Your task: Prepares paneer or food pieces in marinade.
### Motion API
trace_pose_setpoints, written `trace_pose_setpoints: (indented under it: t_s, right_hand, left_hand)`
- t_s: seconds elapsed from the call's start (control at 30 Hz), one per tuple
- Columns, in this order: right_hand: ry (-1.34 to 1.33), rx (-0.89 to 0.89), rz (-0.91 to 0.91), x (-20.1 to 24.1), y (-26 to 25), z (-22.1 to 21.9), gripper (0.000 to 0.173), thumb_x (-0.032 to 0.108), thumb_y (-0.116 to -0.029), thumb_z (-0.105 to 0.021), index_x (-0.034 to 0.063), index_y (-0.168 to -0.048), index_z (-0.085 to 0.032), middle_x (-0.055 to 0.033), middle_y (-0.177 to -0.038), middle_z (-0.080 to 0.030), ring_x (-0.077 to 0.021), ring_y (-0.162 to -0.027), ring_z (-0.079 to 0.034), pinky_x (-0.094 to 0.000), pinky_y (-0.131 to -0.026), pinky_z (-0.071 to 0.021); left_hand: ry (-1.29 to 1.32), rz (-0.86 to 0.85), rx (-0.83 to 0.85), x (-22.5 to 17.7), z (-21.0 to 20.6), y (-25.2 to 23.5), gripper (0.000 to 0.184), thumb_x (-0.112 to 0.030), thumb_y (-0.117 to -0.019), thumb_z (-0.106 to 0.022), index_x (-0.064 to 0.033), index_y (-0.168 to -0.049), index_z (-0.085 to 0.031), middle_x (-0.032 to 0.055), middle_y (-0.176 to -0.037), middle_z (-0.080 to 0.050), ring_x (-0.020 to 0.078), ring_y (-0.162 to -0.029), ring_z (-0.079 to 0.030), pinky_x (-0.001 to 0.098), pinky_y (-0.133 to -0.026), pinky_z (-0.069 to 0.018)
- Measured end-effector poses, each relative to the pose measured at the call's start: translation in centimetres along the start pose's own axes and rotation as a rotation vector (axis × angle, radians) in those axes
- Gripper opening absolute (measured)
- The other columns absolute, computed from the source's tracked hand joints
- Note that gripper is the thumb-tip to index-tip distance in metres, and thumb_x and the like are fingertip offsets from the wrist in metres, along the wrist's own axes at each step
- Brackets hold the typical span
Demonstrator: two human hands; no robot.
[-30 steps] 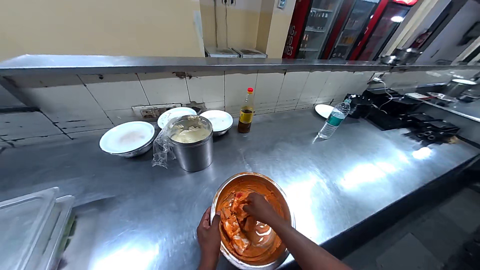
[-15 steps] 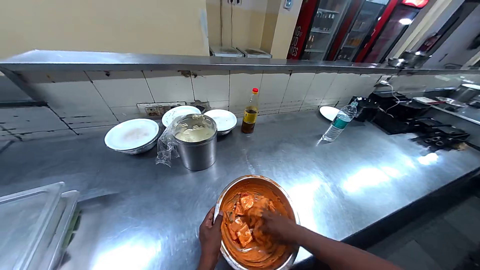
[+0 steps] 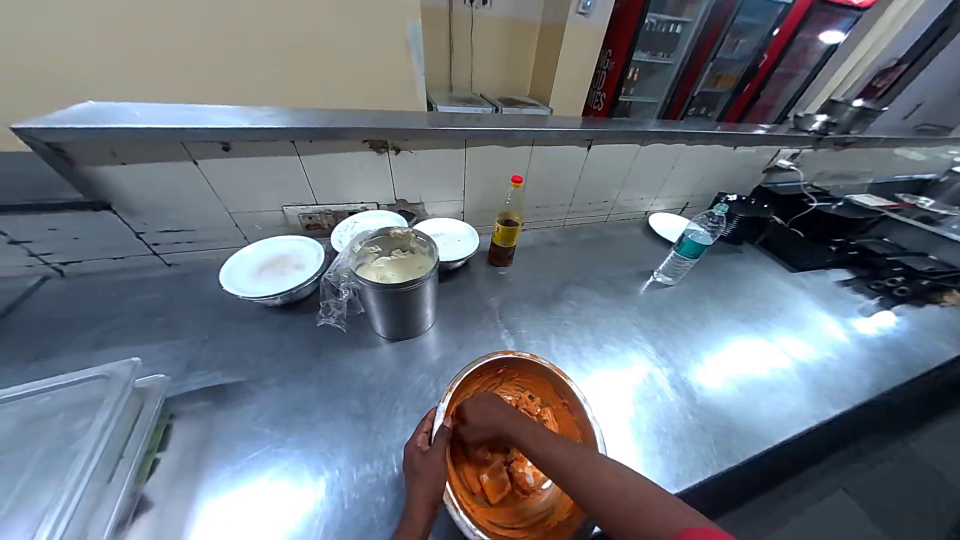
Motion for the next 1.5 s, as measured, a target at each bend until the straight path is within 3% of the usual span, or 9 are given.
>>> trace_pose_setpoints:
  t_s: [0.2,0.33,0.63,0.9,1.0,1.13,1.27,1.33,1.5]
  right_hand:
    - [0.418,0.381,0.052,3.0,4.3,-5.6,0.041,0.033,-0.094,-0.069,-0.0074,-0.103,-0.068,-0.0307,-0.108,-0.067,-0.0497,-0.106,-0.063,-0.0707,-0.085,-0.0449]
    - [0.44,0.35,-0.072,0.0,5.6,-0.6,0.032,0.016,-0.0919,-0.073,-0.0102,-0.11,-0.066,-0.0324,-0.117,-0.064,-0.0511,-0.113,-0.06,-0.0718,-0.092,-0.0433]
    - [-0.165,-0.073,-0.318,-11.2,7.7,2.0,0.073,0.048,-0.0957,-0.066,-0.0032,-0.145,-0.048,-0.0315,-0.138,-0.056,-0.0469,-0.131,-0.053,-0.0662,-0.108,-0.0394]
    - [-0.926,-0.228,-0.404,-10.1,11.4,-4.8,0.076,0.023,-0.0894,-0.078,0.0005,-0.151,-0.039,-0.0253,-0.143,-0.052,-0.034,-0.131,-0.054,-0.0512,-0.109,-0.0448]
    - [-0.82,-0.309,-0.237,-8.3,9.2,-1.7,0.068,0.015,-0.0849,-0.079,-0.0018,-0.143,-0.05,-0.0254,-0.135,-0.058,-0.0343,-0.122,-0.06,-0.0519,-0.104,-0.0492]
    - [-0.453,-0.25,-0.236,-6.9,4.5,1.2,0.059,0.025,-0.096,-0.068,-0.0021,-0.145,-0.049,-0.0276,-0.141,-0.055,-0.0402,-0.131,-0.055,-0.0585,-0.11,-0.0425]
    - [-0.133,-0.116,-0.039,0.0,4.5,-3.0,0.05,0.019,-0.0921,-0.07,-0.0005,-0.137,-0.058,-0.0273,-0.138,-0.057,-0.0469,-0.131,-0.052,-0.0678,-0.102,-0.0439]
    - [-0.024,-0.047,0.11,1.8,7.3,-6.2,0.052,0.017,-0.0983,-0.064,0.0029,-0.147,-0.053,-0.0257,-0.151,-0.048,-0.0487,-0.146,-0.036,-0.0682,-0.112,-0.0343]
    - [0.103,-0.074,0.102,-4.9,10.5,-4.8,0.053,0.027,-0.0984,-0.068,0.007,-0.146,-0.056,-0.0267,-0.151,-0.048,-0.0489,-0.147,-0.035,-0.0711,-0.116,-0.0265]
  left_hand:
    - [-0.027,-0.013,0.016,-0.1,0.0,-0.6,0.031,-0.005,-0.1011,-0.057,0.0094,-0.129,-0.061,0.0175,-0.114,-0.071,0.0118,-0.098,-0.07,0.0261,-0.09,-0.0555]
    - [-0.018,0.003,0.056,-0.2,-0.3,-0.7,0.034,-0.005,-0.1015,-0.056,0.0086,-0.132,-0.059,0.0181,-0.119,-0.07,0.0127,-0.103,-0.069,0.0269,-0.092,-0.0552]
    - [-0.037,-0.024,-0.027,-0.9,0.1,-0.5,0.028,-0.002,-0.1001,-0.058,0.0096,-0.125,-0.063,0.0168,-0.108,-0.072,0.0099,-0.091,-0.07,0.0243,-0.085,-0.0564]
    - [-0.063,0.011,-0.033,0.1,0.4,-0.9,0.029,-0.003,-0.1013,-0.057,0.01,-0.127,-0.061,0.0199,-0.112,-0.07,0.0146,-0.096,-0.069,0.0294,-0.088,-0.056]
    - [-0.032,0.024,-0.009,0.1,0.3,-0.9,0.03,-0.004,-0.102,-0.056,0.0097,-0.128,-0.061,0.019,-0.113,-0.071,0.0131,-0.095,-0.07,0.028,-0.087,-0.0566]
    - [0.016,0.04,-0.012,0.6,-0.4,0.0,0.031,-0.003,-0.1024,-0.055,0.01,-0.13,-0.059,0.019,-0.114,-0.071,0.0129,-0.095,-0.07,0.0271,-0.086,-0.0572]
    - [0.005,0.034,-0.045,0.9,-0.4,0.3,0.031,-0.004,-0.1024,-0.055,0.01,-0.13,-0.059,0.0197,-0.115,-0.07,0.0146,-0.099,-0.069,0.029,-0.09,-0.0555]
    - [0.004,0.047,-0.056,1.1,-0.1,0.3,0.031,-0.003,-0.1025,-0.055,0.0102,-0.13,-0.06,0.0206,-0.116,-0.069,0.0156,-0.099,-0.069,0.0297,-0.091,-0.0549]
    - [0.025,0.056,-0.019,1.2,0.0,0.0,0.031,-0.004,-0.1027,-0.056,0.0101,-0.13,-0.059,0.0203,-0.116,-0.07,0.0144,-0.099,-0.07,0.0286,-0.09,-0.056]
Point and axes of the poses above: each hand's wrist, its own y-axis away from the middle knuckle, its own z-axis out of the back of the hand, x = y × z, the point moved 8 cm from there along -y, towards the middle knuckle
